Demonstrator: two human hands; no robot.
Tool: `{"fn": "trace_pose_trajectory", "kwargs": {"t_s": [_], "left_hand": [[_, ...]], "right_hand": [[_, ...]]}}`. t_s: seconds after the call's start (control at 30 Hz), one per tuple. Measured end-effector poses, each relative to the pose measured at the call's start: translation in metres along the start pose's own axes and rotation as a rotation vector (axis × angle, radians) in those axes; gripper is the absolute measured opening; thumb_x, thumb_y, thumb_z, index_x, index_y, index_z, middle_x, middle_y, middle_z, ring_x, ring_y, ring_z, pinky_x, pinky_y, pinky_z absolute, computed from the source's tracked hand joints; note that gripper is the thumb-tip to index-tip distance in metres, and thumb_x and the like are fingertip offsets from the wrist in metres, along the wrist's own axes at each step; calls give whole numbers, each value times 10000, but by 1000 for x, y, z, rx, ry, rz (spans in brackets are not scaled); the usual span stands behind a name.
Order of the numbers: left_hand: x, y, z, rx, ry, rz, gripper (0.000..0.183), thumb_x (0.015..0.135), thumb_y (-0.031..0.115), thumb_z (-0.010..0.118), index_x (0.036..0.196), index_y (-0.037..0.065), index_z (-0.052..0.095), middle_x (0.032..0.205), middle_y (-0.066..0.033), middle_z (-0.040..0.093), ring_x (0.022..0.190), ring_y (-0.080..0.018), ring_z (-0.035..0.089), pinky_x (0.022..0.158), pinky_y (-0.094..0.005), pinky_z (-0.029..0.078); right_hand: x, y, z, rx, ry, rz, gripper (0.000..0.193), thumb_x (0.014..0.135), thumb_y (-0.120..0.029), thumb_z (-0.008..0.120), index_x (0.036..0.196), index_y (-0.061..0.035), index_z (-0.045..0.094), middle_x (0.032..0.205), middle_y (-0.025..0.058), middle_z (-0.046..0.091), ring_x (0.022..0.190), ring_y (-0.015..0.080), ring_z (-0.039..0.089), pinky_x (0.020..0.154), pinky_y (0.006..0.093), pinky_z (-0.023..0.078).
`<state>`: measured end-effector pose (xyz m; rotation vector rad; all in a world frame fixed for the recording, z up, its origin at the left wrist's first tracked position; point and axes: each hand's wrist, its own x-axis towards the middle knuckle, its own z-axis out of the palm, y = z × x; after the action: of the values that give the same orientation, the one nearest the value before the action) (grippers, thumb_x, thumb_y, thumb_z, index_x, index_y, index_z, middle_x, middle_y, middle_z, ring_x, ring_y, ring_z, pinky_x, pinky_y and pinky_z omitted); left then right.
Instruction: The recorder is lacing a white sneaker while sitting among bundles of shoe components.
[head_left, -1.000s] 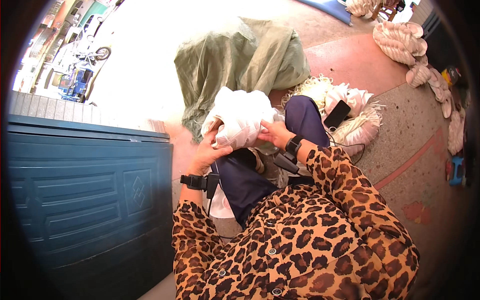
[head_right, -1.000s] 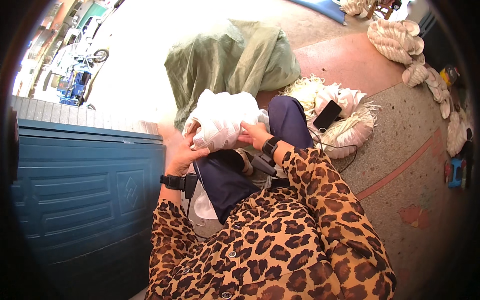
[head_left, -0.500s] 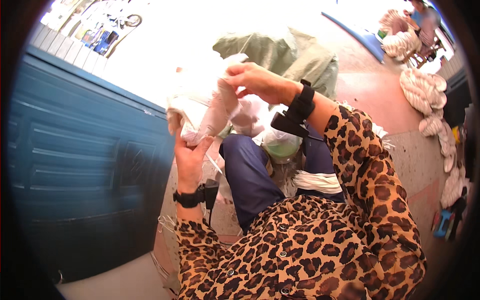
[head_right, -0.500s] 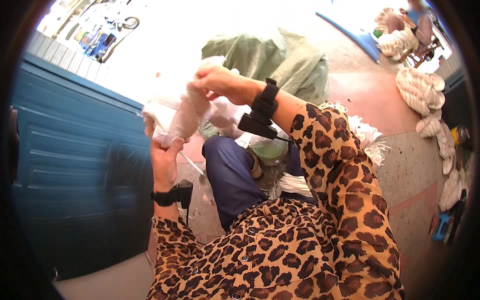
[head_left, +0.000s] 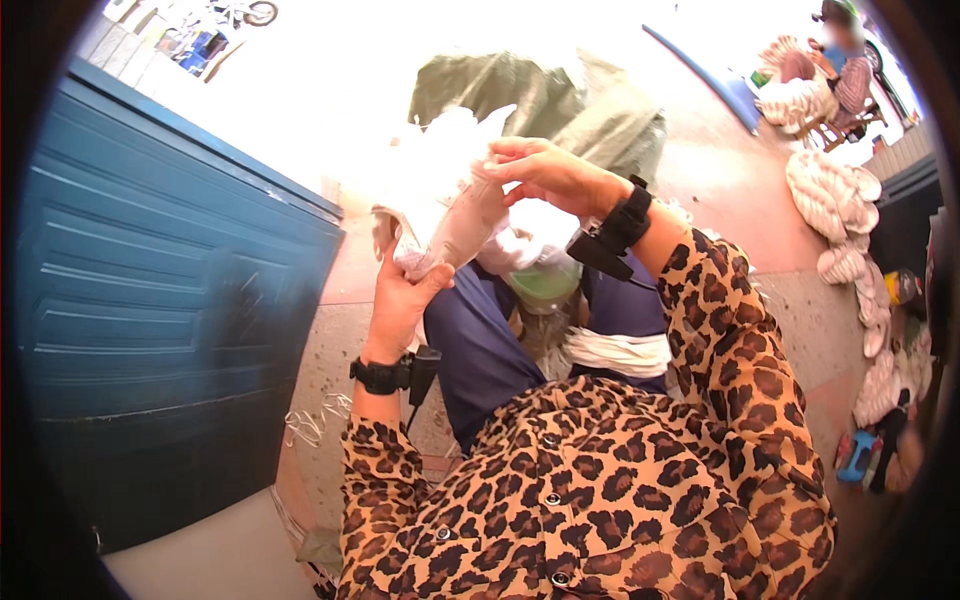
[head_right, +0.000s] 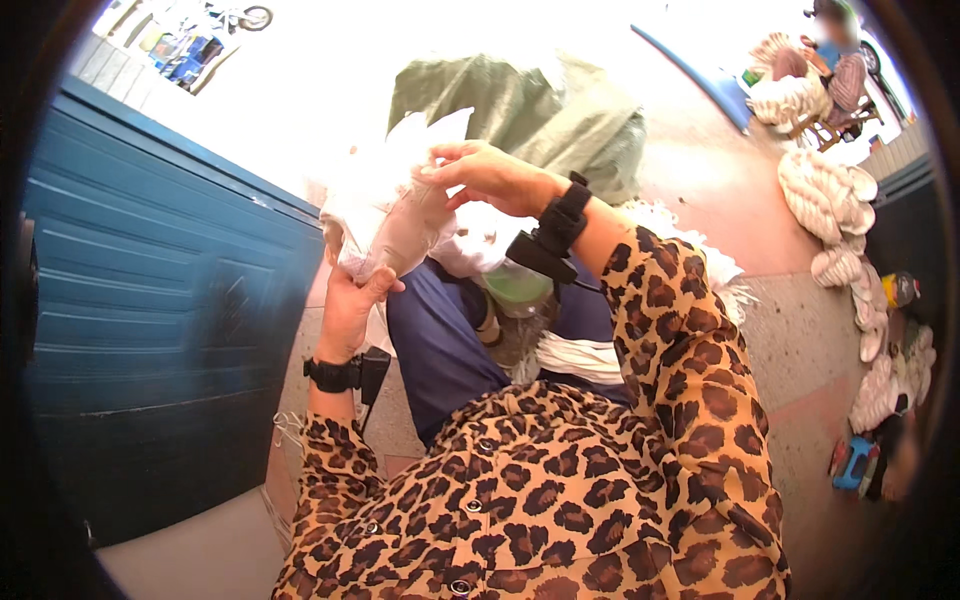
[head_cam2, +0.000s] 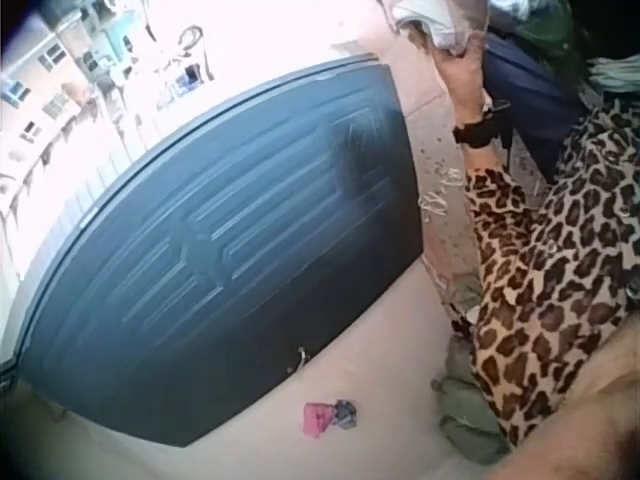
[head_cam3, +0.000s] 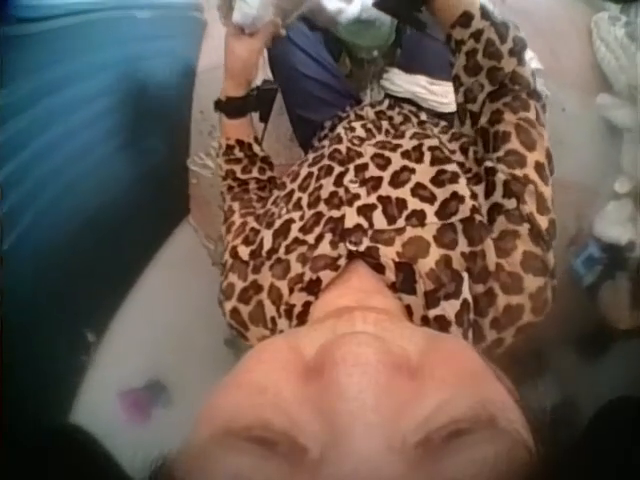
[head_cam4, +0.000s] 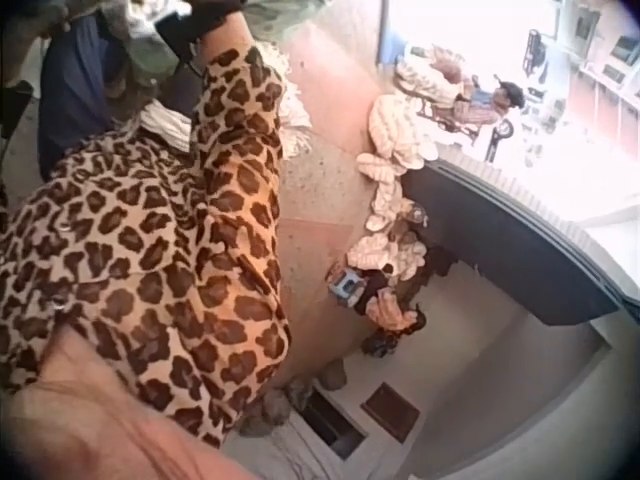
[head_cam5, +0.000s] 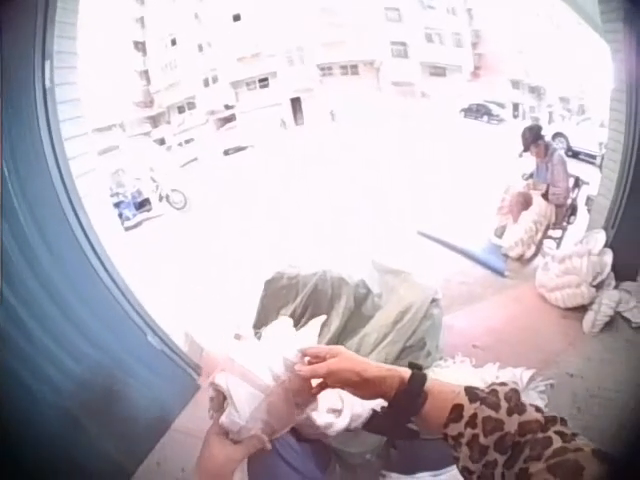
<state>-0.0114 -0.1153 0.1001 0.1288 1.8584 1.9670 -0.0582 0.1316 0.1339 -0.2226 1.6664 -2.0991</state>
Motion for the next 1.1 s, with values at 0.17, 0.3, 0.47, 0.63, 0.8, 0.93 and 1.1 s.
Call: {"fn": "trace_pose_trajectory", "kwargs": {"t_s": [0.17,0.3,0.47,0.63,0.8,0.93,1.1], "left_hand": [[22,-16,34,212,-128,192,564,716,52,691,1202,-1,411,1098,-98,521,969,-147,517,807,-267,447],[40,1,35,547,53,456,586,670,21,694,1189,-30,426,1150,-153,492,1035,-228,494,862,-310,413],[26,11,24,637,310,611,600,678,47,706,1198,-30,418,1199,-172,440,1091,-281,450,905,-338,378],[-11,-19,3,564,190,414,632,679,72,726,1210,-38,402,1195,-164,439,1099,-267,439,925,-356,366],[-6,-61,46,1155,-138,381,530,648,320,715,1106,127,531,1055,-153,540,870,-314,578,667,-371,494],[-2,-115,76,1282,-357,476,482,648,348,700,1070,183,538,913,-128,541,704,-293,594,596,-374,489],[-6,-131,88,1347,-387,424,523,654,327,698,1082,125,475,956,-167,517,687,-306,596,563,-368,488]], "right_hand": [[-52,42,-25,296,181,48,335,842,-192,545,1138,-49,478,1060,49,538,957,137,502,824,326,423],[-30,39,-30,273,142,-112,311,859,-207,525,1129,-60,472,1094,45,523,1027,145,484,894,333,389],[24,7,-6,209,-4,-219,228,846,-181,528,1022,-37,521,997,44,543,931,145,511,828,302,407],[-12,38,10,-18,25,-308,229,824,-200,524,972,-30,565,931,66,527,841,142,531,674,281,463],[-73,164,2,540,461,188,301,909,-295,405,1090,-81,514,996,17,585,879,105,555,786,297,457],[-90,254,-4,874,677,267,380,905,-365,363,1138,-94,494,1063,42,565,966,160,539,786,324,464],[-102,231,2,136,903,299,383,899,-309,345,1061,2,499,1058,160,538,981,272,511,831,360,393]]}}
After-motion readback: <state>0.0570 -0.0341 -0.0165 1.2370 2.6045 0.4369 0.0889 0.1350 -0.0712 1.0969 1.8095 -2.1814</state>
